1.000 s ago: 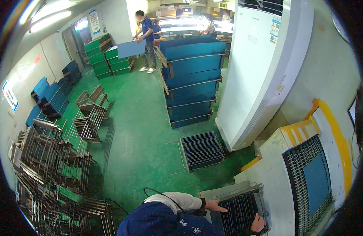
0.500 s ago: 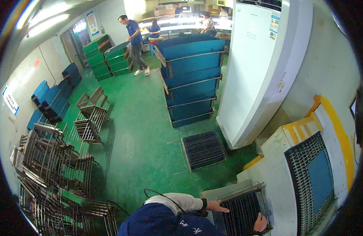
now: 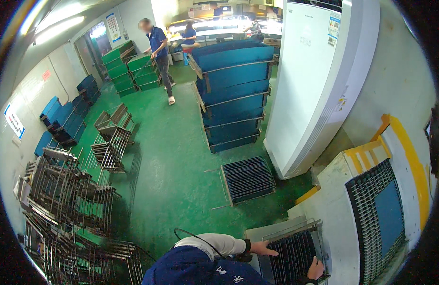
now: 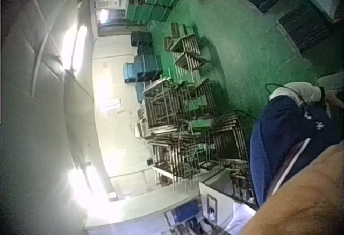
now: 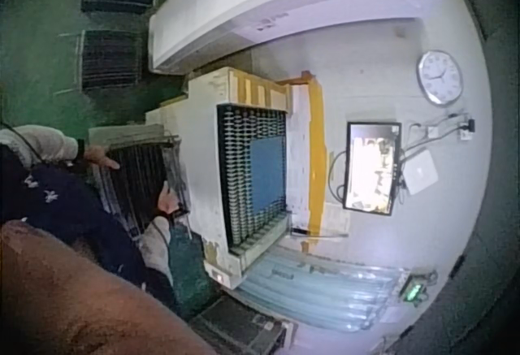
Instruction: Feeding blue rectangular plates from a metal rack into an industrial processing machine.
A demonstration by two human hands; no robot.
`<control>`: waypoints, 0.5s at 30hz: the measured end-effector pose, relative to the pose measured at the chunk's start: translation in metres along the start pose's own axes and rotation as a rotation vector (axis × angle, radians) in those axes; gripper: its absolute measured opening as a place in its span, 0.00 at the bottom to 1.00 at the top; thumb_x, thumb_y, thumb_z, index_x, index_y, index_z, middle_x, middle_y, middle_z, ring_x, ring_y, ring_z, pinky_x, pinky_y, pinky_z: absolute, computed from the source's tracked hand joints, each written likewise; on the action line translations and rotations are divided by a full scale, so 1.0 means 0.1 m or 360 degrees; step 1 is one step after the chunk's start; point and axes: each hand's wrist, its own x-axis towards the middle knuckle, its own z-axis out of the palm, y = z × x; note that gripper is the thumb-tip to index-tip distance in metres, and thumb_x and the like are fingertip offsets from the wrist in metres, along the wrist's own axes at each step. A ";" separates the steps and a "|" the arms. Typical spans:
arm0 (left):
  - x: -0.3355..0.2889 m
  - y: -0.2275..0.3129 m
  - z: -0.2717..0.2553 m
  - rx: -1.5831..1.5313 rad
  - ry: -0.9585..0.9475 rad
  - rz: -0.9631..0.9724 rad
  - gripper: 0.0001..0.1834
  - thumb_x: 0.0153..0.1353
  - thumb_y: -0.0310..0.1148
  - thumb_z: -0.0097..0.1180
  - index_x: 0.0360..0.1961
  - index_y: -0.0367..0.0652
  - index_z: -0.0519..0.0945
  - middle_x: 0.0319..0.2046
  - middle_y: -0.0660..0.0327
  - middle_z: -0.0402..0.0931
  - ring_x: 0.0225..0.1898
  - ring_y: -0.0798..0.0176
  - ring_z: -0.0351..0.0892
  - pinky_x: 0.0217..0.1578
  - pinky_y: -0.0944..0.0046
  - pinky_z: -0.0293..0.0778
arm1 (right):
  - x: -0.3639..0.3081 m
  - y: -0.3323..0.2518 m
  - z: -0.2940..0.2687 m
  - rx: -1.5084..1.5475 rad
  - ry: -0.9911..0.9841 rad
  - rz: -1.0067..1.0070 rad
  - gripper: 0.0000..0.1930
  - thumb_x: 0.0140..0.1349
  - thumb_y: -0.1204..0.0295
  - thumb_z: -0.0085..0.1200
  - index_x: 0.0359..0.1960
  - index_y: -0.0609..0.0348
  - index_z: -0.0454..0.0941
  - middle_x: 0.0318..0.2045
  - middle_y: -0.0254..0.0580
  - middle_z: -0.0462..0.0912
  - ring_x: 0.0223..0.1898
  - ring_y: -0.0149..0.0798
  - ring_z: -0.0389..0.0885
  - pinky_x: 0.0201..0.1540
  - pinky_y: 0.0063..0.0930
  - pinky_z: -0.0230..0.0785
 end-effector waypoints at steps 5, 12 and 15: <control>0.18 -0.32 0.06 -0.0129 0.0039 0.0003 0.71 0.46 0.77 0.60 0.72 0.27 0.50 0.70 0.39 0.59 0.71 0.43 0.59 0.70 0.54 0.57 | 0.11 -0.09 0.04 0.0076 0.0020 -0.0180 0.28 0.68 0.48 0.51 0.29 0.66 0.81 0.28 0.60 0.79 0.34 0.61 0.77 0.37 0.55 0.65; 0.16 -0.31 0.12 -0.0135 0.0087 0.0243 0.72 0.46 0.79 0.58 0.73 0.29 0.49 0.73 0.38 0.50 0.75 0.43 0.50 0.72 0.53 0.53 | -0.02 -0.24 -0.18 0.0114 0.0082 -0.0222 0.28 0.67 0.48 0.51 0.31 0.66 0.82 0.31 0.61 0.81 0.35 0.62 0.78 0.38 0.55 0.66; 0.40 -0.63 0.08 0.0069 0.0163 0.0074 0.71 0.46 0.79 0.57 0.74 0.32 0.49 0.74 0.38 0.49 0.75 0.42 0.49 0.72 0.53 0.51 | -0.02 -0.40 -0.26 0.0114 -0.0053 -0.0177 0.28 0.67 0.48 0.51 0.34 0.67 0.82 0.33 0.62 0.82 0.37 0.63 0.78 0.40 0.55 0.66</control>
